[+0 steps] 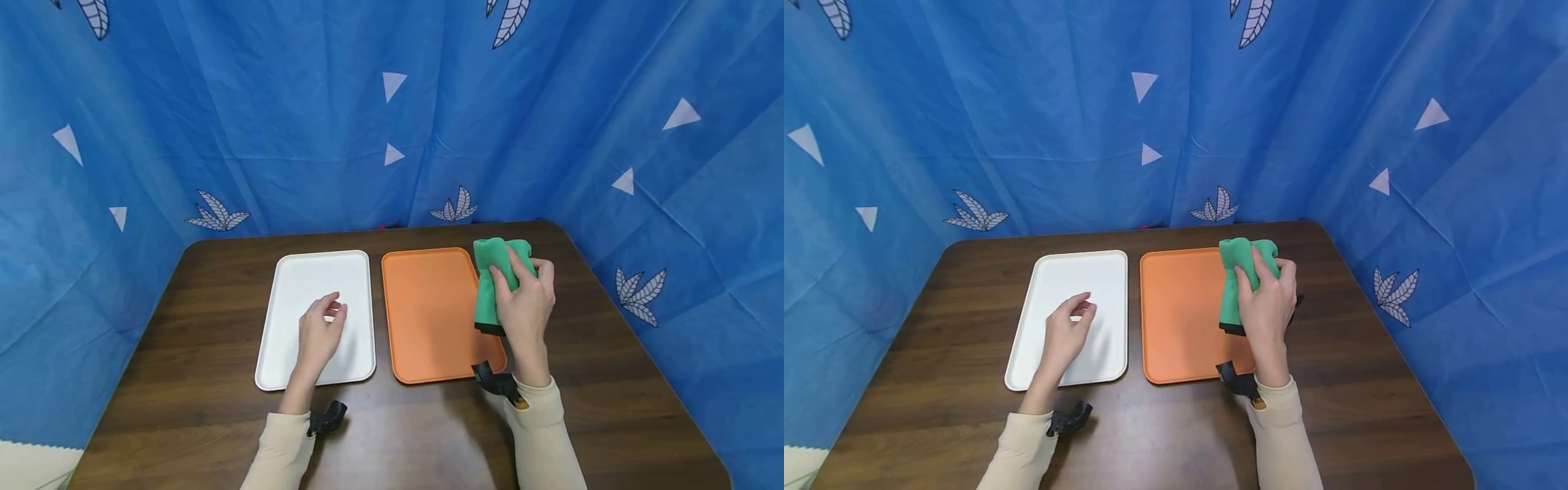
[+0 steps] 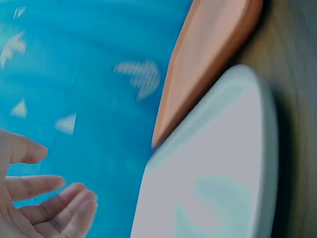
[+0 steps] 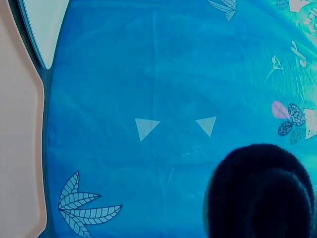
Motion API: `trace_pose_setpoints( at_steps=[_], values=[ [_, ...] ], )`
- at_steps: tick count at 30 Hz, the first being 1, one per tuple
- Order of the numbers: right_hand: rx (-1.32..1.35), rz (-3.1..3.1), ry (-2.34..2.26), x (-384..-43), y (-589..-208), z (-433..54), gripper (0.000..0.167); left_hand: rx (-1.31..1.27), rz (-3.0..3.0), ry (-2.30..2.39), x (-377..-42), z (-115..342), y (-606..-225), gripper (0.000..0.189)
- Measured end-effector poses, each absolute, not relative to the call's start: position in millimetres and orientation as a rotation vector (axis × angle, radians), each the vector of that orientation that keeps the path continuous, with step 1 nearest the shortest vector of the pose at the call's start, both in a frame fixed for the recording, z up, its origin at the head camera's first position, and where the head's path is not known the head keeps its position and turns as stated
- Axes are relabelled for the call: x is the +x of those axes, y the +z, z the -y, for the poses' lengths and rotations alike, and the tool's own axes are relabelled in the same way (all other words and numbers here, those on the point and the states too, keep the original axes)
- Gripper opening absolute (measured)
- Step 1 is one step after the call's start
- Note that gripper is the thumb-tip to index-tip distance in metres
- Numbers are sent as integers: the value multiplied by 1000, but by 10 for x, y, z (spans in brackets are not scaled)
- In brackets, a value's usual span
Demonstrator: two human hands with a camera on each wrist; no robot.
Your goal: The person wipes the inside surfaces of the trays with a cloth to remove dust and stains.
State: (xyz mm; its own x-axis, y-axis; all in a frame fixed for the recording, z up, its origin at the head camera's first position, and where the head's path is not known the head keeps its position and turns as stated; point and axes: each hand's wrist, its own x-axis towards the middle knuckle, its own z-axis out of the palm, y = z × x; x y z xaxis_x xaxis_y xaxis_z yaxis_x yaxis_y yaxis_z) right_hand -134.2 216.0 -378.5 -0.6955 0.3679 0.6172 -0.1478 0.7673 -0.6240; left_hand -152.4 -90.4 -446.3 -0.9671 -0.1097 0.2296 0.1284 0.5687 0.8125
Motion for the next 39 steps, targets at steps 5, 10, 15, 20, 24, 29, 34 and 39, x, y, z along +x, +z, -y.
trace_pose_setpoints(
  at_steps=[5,10,15,20,24,29,34,39],
  values=[
    [-156,2184,852,-1356,-3790,-2167,43,172,2407,-1333,-1529,1377,-4491,31],
    [-158,2190,865,-1352,-3806,-2159,43,305,2341,-1316,-1562,1771,-4607,36],
    [-164,2195,872,-1344,-3810,-2147,43,426,2422,-1346,-1573,2034,-4788,47],
    [-150,2196,872,-1353,-3805,-2138,43,497,2485,-1336,-1595,2164,-4934,50],
    [-143,2198,865,-1355,-3800,-2138,42,500,2513,-1312,-1633,2186,-5030,50],
    [-148,2203,864,-1352,-3800,-2133,42,475,2574,-1259,-1658,2177,-5073,46],
    [-135,2205,862,-1353,-3805,-2121,43,461,2595,-1194,-1663,2182,-5124,43],
    [-129,2206,857,-1361,-3803,-2110,43,472,2582,-1189,-1666,2165,-5179,40]
  ],
)
